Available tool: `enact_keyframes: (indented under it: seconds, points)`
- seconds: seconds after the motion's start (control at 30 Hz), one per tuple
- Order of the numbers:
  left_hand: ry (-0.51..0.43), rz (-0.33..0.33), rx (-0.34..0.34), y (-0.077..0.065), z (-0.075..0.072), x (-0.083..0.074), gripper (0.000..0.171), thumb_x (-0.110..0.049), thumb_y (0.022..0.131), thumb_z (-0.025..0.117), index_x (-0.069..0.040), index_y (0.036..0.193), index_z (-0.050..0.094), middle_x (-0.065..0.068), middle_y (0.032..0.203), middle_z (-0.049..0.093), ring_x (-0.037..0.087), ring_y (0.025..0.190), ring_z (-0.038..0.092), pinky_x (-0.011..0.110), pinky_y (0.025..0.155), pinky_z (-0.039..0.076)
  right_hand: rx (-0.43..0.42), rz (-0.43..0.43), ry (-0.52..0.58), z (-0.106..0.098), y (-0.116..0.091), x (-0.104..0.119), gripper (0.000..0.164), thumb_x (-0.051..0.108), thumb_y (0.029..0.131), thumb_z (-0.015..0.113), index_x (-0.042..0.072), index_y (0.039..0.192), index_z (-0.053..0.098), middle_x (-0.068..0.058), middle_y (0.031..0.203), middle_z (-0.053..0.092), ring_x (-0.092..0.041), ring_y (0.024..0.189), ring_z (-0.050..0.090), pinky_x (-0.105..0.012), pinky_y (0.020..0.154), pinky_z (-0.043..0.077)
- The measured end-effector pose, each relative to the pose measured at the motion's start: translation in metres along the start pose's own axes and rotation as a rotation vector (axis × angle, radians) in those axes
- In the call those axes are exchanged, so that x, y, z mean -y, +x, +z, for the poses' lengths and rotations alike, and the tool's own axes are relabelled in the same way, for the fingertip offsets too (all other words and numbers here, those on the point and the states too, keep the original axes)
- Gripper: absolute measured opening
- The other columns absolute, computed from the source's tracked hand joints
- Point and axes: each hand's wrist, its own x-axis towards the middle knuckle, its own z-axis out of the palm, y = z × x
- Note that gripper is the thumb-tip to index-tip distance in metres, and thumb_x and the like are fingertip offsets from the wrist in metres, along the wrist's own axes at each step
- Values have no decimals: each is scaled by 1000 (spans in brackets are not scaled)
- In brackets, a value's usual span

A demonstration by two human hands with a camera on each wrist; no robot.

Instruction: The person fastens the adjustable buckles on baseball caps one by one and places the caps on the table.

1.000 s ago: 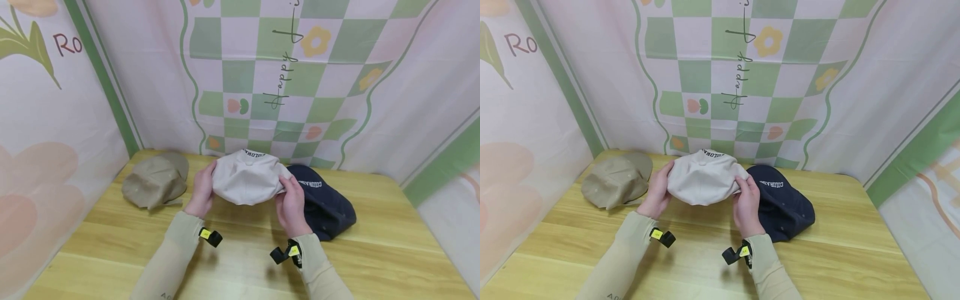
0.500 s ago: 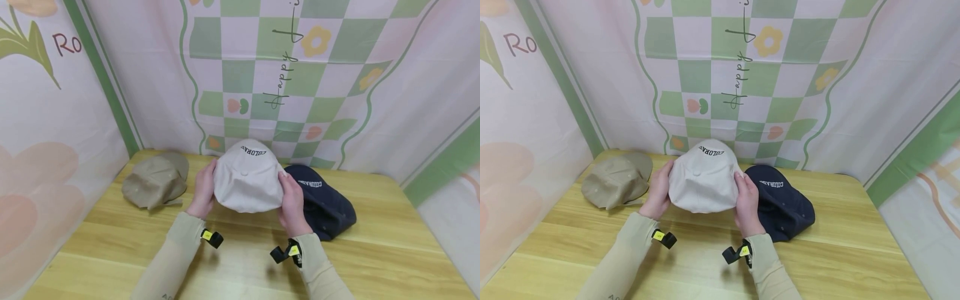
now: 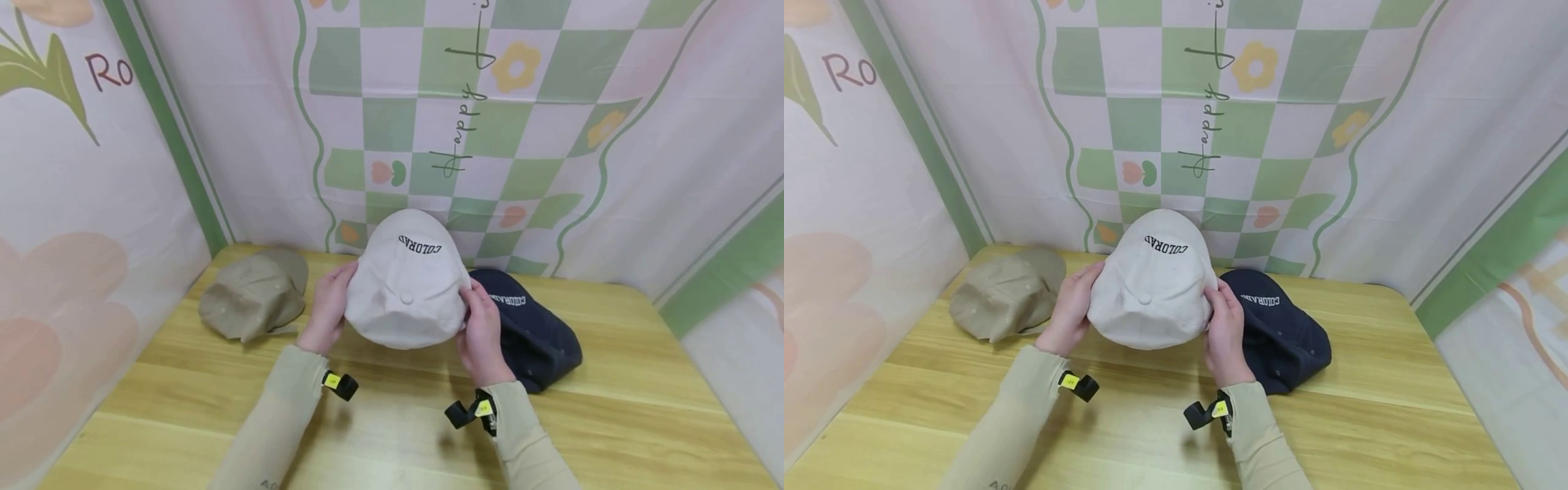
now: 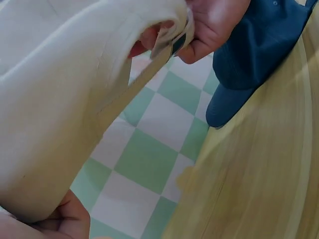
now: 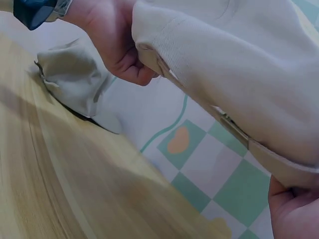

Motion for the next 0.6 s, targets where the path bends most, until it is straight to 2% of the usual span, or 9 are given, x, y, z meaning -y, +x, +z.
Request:
enact_keyframes:
  seconds: [0.23,0.43,0.5,0.6]
  points:
    - [80,43,32,1,-2,0,33,-18,106,56,4,128,67,15,130,66,25,115,62,32,93,52,51,-6,-46,2,-1,-1,34,21,111,44,1,137,53,-11,128,59,-16,109,61,-27,91,53]
    - [220,28,77,-1,-6,2,37,-20,106,55,4,133,62,18,135,62,27,122,59,38,102,49,66,-15,-125,0,-2,-2,37,19,112,40,1,144,49,-10,137,55,-17,119,57,-29,99,49]
    - [273,12,81,-2,-7,2,38,-22,106,55,4,131,65,18,129,65,27,117,61,38,100,49,68,-37,-146,0,-2,-2,37,19,112,41,2,145,48,-9,139,53,-18,123,54,-29,102,46]
    - [352,-43,96,-4,-8,2,39,-32,104,58,2,116,73,13,109,72,24,99,65,35,88,52,68,-71,-161,1,-1,0,37,20,112,43,4,145,48,-8,141,51,-18,128,50,-28,106,42]
